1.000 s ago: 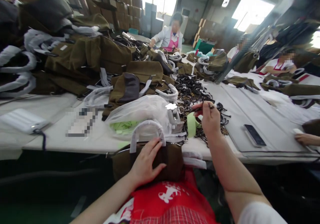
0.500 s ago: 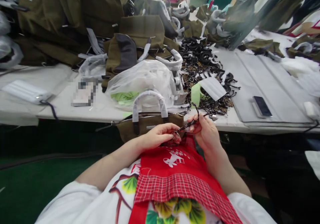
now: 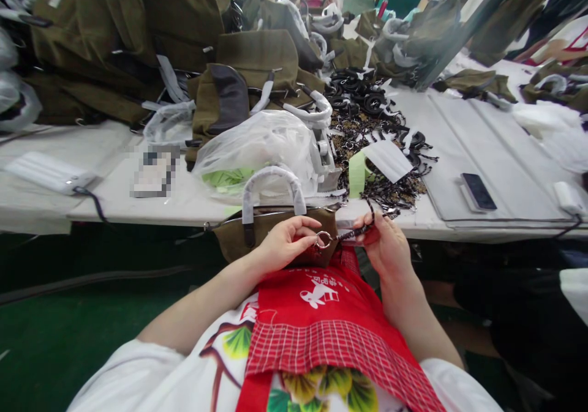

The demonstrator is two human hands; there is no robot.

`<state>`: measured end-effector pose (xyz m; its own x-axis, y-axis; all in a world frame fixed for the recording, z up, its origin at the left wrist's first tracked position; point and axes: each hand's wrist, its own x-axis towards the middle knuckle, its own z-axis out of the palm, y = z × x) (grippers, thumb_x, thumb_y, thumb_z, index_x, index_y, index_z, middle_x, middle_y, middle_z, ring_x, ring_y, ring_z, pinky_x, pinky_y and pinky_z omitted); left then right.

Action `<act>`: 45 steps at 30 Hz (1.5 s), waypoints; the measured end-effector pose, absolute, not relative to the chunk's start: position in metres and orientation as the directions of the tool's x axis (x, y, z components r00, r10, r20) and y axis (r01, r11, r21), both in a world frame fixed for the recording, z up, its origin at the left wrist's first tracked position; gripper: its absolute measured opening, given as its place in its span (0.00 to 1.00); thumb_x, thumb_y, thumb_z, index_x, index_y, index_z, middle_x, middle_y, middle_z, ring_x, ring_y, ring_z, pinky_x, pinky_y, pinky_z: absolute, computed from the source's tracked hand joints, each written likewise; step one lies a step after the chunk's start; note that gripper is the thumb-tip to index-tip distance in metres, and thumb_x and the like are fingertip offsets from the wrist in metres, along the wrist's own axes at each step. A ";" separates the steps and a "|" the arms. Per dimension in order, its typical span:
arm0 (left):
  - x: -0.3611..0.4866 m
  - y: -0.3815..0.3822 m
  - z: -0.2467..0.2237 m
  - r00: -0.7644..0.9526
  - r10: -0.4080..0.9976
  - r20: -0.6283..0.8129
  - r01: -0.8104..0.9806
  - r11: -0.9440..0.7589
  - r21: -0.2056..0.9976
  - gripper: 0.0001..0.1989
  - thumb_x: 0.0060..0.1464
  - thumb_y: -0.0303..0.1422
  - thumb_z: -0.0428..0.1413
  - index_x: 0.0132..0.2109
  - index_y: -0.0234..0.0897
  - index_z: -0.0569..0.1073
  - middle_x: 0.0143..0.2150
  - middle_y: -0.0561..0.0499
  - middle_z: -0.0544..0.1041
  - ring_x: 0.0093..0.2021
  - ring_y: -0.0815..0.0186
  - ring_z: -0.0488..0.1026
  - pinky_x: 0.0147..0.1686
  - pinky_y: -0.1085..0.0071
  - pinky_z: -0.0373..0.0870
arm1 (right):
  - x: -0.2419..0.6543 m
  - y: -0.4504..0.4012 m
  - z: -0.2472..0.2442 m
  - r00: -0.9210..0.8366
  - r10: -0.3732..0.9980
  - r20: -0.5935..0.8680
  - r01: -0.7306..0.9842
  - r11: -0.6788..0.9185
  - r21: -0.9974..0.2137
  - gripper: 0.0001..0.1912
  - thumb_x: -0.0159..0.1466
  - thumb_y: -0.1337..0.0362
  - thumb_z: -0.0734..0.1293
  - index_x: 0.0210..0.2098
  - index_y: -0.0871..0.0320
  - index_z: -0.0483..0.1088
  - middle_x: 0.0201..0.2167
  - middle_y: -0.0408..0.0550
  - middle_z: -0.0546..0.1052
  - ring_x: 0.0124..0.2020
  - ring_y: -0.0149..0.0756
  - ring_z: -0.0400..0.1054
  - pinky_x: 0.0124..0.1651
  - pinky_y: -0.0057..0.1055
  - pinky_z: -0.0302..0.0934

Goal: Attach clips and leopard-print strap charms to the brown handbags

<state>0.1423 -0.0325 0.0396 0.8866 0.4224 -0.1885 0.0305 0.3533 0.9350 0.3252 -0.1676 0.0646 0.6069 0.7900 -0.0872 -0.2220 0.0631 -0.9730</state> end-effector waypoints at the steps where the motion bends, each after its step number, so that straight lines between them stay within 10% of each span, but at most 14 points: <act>1: 0.142 -0.033 0.039 0.880 0.439 -0.179 0.011 0.357 0.934 0.21 0.53 0.40 0.64 0.48 0.33 0.70 0.35 0.47 0.82 0.37 0.65 0.80 0.43 0.67 0.74 | 0.324 -0.171 0.069 0.527 0.848 -0.056 -0.184 0.050 -0.982 0.21 0.63 0.44 0.65 0.29 0.55 0.70 0.28 0.47 0.78 0.24 0.34 0.70 0.27 0.31 0.65; 5: 0.140 -0.036 0.043 0.832 0.542 -0.116 -0.060 0.296 0.953 0.18 0.54 0.38 0.62 0.47 0.32 0.69 0.36 0.46 0.82 0.37 0.64 0.81 0.44 0.67 0.75 | 0.321 -0.185 0.084 0.156 0.980 0.123 -0.004 0.125 -0.992 0.40 0.60 0.29 0.53 0.24 0.56 0.77 0.20 0.52 0.77 0.24 0.40 0.70 0.31 0.38 0.65; 9: 0.139 -0.039 0.056 0.729 0.680 0.073 0.015 -0.123 0.992 0.14 0.58 0.35 0.58 0.49 0.34 0.70 0.37 0.47 0.83 0.38 0.64 0.81 0.44 0.68 0.76 | 0.318 -0.181 0.085 0.205 0.979 -0.001 -0.030 0.005 -1.000 0.33 0.58 0.33 0.62 0.31 0.57 0.79 0.22 0.49 0.78 0.20 0.35 0.67 0.25 0.32 0.61; 16: 0.142 -0.046 0.066 0.733 0.279 0.621 -0.048 -0.889 0.456 0.11 0.62 0.28 0.52 0.50 0.37 0.74 0.47 0.47 0.82 0.48 0.64 0.79 0.56 0.67 0.72 | 0.285 -0.155 0.073 0.465 0.874 -0.138 -0.039 -0.135 -0.990 0.17 0.61 0.50 0.70 0.27 0.59 0.73 0.20 0.43 0.76 0.17 0.27 0.64 0.21 0.24 0.60; 32: 0.159 -0.045 0.065 0.801 0.506 0.320 0.024 -0.562 0.827 0.09 0.57 0.31 0.56 0.45 0.36 0.76 0.42 0.45 0.79 0.37 0.65 0.76 0.35 0.71 0.73 | 0.303 -0.170 0.055 0.470 0.847 -0.248 -0.158 -0.196 -0.968 0.14 0.53 0.54 0.73 0.24 0.58 0.75 0.15 0.42 0.71 0.14 0.27 0.58 0.17 0.24 0.53; 41: 0.154 -0.032 0.078 0.865 0.475 0.160 0.044 -0.390 0.920 0.06 0.56 0.31 0.58 0.32 0.35 0.78 0.29 0.52 0.79 0.28 0.70 0.72 0.32 0.74 0.67 | 0.309 -0.168 0.060 0.186 0.981 -0.062 -0.126 -0.039 -0.991 0.09 0.61 0.56 0.72 0.31 0.55 0.77 0.39 0.47 0.74 0.43 0.36 0.68 0.49 0.32 0.62; 45: 0.149 -0.027 0.075 0.887 0.406 0.222 0.014 -0.502 0.865 0.05 0.56 0.29 0.58 0.33 0.37 0.78 0.29 0.53 0.78 0.30 0.70 0.73 0.34 0.74 0.68 | 0.304 -0.169 0.059 0.053 0.978 -0.203 -0.260 -0.183 -0.948 0.14 0.67 0.53 0.65 0.33 0.57 0.73 0.34 0.46 0.75 0.37 0.33 0.69 0.43 0.30 0.63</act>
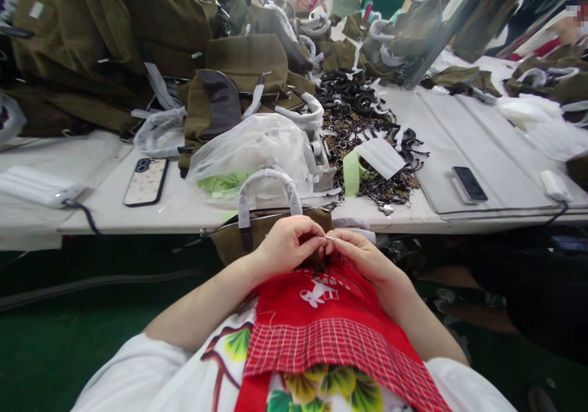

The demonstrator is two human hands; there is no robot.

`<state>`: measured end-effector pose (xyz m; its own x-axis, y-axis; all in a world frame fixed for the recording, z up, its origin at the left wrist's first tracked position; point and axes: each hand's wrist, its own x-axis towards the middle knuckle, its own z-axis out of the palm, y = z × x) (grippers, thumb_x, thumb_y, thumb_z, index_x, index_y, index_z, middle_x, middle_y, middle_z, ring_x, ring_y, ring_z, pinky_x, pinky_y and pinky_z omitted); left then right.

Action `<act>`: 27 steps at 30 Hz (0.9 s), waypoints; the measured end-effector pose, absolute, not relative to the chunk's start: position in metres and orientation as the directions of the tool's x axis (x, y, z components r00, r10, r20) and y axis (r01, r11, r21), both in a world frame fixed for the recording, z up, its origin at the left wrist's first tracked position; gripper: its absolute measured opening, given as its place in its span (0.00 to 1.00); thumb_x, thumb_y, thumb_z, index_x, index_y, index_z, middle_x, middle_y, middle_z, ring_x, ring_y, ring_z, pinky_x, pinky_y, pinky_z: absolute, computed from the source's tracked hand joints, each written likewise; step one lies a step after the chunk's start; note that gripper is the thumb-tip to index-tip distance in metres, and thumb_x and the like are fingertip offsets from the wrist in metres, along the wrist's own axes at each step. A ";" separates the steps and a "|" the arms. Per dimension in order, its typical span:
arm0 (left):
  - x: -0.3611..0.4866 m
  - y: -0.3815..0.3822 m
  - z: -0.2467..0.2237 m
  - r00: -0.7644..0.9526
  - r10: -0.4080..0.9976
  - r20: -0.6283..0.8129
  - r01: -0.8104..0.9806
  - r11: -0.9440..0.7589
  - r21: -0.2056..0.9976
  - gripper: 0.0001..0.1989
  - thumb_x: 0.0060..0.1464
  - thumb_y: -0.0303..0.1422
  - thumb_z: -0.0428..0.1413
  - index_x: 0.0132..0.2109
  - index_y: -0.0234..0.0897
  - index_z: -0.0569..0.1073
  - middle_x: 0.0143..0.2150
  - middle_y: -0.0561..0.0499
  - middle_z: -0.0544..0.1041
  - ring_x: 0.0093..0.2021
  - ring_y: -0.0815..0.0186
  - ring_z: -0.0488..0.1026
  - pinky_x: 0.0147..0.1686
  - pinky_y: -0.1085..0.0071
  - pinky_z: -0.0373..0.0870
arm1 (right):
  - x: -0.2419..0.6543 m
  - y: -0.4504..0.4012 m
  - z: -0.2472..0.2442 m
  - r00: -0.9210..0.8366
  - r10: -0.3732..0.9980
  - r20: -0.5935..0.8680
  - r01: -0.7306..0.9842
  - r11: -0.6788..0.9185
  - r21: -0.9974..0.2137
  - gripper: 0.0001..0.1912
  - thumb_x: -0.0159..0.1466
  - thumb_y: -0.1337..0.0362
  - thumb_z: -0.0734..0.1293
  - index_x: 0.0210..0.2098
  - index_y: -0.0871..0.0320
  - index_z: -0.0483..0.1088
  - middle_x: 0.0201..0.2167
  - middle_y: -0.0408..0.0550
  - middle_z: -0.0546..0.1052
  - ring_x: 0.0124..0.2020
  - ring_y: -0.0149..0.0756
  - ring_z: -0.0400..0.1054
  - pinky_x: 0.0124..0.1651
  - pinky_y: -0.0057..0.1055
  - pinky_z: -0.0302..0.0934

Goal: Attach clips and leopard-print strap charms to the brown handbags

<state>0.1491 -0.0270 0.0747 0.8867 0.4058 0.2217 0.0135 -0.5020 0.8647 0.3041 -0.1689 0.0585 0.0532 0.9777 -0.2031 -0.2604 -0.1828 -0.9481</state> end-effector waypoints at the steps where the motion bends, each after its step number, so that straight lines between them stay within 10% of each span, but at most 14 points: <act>1: 0.148 -0.027 0.073 0.890 0.394 0.230 0.009 -0.519 0.855 0.05 0.57 0.29 0.58 0.33 0.37 0.78 0.29 0.53 0.77 0.31 0.70 0.73 0.35 0.74 0.68 | 0.302 -0.169 0.059 0.026 0.970 -0.242 -0.307 -0.223 -0.925 0.14 0.68 0.52 0.65 0.34 0.57 0.72 0.32 0.46 0.75 0.34 0.33 0.69 0.40 0.29 0.63; 11: 0.143 -0.020 0.059 0.854 0.513 0.090 0.146 -0.401 0.904 0.10 0.61 0.32 0.51 0.43 0.36 0.77 0.34 0.50 0.79 0.31 0.67 0.75 0.36 0.71 0.71 | 0.286 -0.167 0.059 0.136 0.924 -0.357 -0.431 -0.270 -0.861 0.15 0.64 0.54 0.67 0.27 0.57 0.67 0.24 0.42 0.72 0.24 0.30 0.64 0.30 0.27 0.58; 17: 0.145 0.009 0.039 0.672 0.739 -0.053 0.568 -0.468 0.677 0.13 0.55 0.40 0.58 0.39 0.34 0.76 0.30 0.48 0.77 0.33 0.61 0.74 0.35 0.66 0.68 | 0.283 -0.159 0.051 0.220 0.920 -0.323 -0.422 -0.209 -0.882 0.15 0.63 0.56 0.66 0.23 0.56 0.63 0.23 0.43 0.70 0.25 0.32 0.62 0.30 0.29 0.55; 27: 0.161 0.018 0.045 0.755 0.642 -0.131 0.315 -0.180 0.932 0.14 0.48 0.41 0.63 0.35 0.34 0.75 0.25 0.54 0.75 0.21 0.70 0.67 0.22 0.74 0.61 | 0.266 -0.135 0.048 0.098 0.904 -0.415 -0.584 -0.286 -0.760 0.14 0.60 0.58 0.66 0.22 0.56 0.61 0.23 0.43 0.71 0.24 0.30 0.63 0.30 0.27 0.57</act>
